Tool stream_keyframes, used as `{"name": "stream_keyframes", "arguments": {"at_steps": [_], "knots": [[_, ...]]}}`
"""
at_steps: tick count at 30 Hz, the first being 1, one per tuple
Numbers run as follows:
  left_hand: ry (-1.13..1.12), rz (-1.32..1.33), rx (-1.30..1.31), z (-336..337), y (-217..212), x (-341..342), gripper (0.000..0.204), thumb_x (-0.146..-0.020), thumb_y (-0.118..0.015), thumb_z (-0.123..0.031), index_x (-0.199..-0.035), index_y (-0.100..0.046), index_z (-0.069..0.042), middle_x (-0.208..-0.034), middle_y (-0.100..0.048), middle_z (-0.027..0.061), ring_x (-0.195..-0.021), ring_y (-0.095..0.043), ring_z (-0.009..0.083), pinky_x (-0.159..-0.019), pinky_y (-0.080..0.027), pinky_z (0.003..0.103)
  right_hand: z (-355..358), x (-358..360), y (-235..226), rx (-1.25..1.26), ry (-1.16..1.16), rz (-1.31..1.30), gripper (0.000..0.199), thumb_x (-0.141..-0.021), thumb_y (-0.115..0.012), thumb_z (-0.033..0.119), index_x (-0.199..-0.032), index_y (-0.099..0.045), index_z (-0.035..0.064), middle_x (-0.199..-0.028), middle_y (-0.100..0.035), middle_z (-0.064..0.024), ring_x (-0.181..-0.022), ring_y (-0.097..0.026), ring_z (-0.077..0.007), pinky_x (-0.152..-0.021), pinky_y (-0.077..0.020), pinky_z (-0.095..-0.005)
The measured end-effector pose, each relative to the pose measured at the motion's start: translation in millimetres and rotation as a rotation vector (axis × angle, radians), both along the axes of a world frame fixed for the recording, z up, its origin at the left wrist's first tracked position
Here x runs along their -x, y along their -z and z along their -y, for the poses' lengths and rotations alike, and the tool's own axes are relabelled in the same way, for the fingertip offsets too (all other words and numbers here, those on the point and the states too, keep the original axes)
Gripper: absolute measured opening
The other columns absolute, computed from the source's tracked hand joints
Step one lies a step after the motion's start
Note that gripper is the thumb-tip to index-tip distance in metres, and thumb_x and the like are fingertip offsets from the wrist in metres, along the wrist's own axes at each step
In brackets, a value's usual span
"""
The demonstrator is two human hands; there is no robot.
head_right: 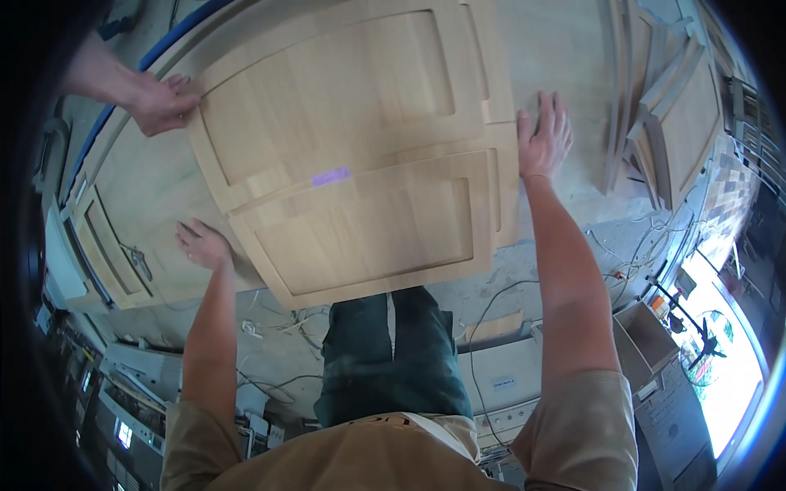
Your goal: Inspecting, sorting, and measuring wooden door panels in a factory setting.
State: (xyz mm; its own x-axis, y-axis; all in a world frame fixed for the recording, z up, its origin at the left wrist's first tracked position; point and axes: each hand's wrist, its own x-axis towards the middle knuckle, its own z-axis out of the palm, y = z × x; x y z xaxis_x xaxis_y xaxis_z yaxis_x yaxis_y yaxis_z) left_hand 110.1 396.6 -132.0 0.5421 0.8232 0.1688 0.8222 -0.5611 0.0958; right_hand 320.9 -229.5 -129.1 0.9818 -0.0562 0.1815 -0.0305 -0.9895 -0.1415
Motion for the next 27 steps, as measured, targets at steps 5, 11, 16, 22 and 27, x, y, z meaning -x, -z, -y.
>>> {"name": "stream_keyframes", "arguments": {"at_steps": [5,11,16,22,27], "knots": [[-0.003,0.006,0.007,1.1,-0.8,4.4,0.066,-0.106,-0.042,-0.051,-0.153,-0.046,-0.005,-0.156,-0.041,0.028,-0.143,-0.039,0.045,-0.117,-0.034,0.052,1.6,5.2,7.0,-0.028,-0.007,0.008,0.057,-0.101,-0.055,0.049,-0.152,-0.047,0.0253,-0.159,-0.044,-0.0085,-0.147,-0.039,-0.0321,-0.119,-0.0296,-0.05],[0.004,0.03,0.019,-3.4,1.4,4.9,0.066,-0.104,-0.047,-0.05,-0.152,-0.045,-0.004,-0.154,-0.04,0.03,-0.141,-0.04,0.0454,-0.116,-0.033,0.053,0.1,4.3,10.9,-0.027,-0.03,0.064,0.052,-0.102,-0.056,0.046,-0.149,-0.052,0.0247,-0.157,-0.048,-0.0076,-0.144,-0.044,-0.0302,-0.117,-0.0315,-0.0484],[0.229,0.459,0.312,3.3,-8.0,22.8,0.065,-0.101,-0.06,-0.04,-0.151,-0.045,0.0,-0.152,-0.042,0.0271,-0.142,-0.041,0.0408,-0.118,-0.032,0.051,-11.1,3.3,16.5,-0.052,-0.027,0.053,0.052,-0.103,-0.054,0.047,-0.149,-0.052,0.0246,-0.157,-0.048,-0.0086,-0.144,-0.044,-0.031,-0.117,-0.032,-0.0482],[0.64,0.203,0.36,160.0,-85.9,30.3,0.066,-0.093,-0.072,-0.026,-0.148,-0.047,0.002,-0.14,-0.053,0.0214,-0.129,-0.051,0.0348,-0.11,-0.039,0.047,2.4,1.6,10.2,-0.027,-0.034,0.082,0.051,-0.103,-0.053,0.047,-0.148,-0.053,0.0223,-0.156,-0.049,-0.0108,-0.142,-0.046,-0.0341,-0.116,-0.0343,-0.0484],[0.879,0.07,0.751,235.7,-121.5,-35.4,0.064,-0.092,-0.069,-0.022,-0.147,-0.048,0.003,-0.089,-0.069,0.0143,-0.078,-0.067,0.0331,-0.075,-0.051,0.043,-0.8,4.7,12.4,-0.03,-0.036,0.073,0.052,-0.103,-0.054,0.046,-0.149,-0.052,0.022,-0.156,-0.049,-0.0104,-0.142,-0.046,-0.0346,-0.116,-0.0341,-0.0477]]}}
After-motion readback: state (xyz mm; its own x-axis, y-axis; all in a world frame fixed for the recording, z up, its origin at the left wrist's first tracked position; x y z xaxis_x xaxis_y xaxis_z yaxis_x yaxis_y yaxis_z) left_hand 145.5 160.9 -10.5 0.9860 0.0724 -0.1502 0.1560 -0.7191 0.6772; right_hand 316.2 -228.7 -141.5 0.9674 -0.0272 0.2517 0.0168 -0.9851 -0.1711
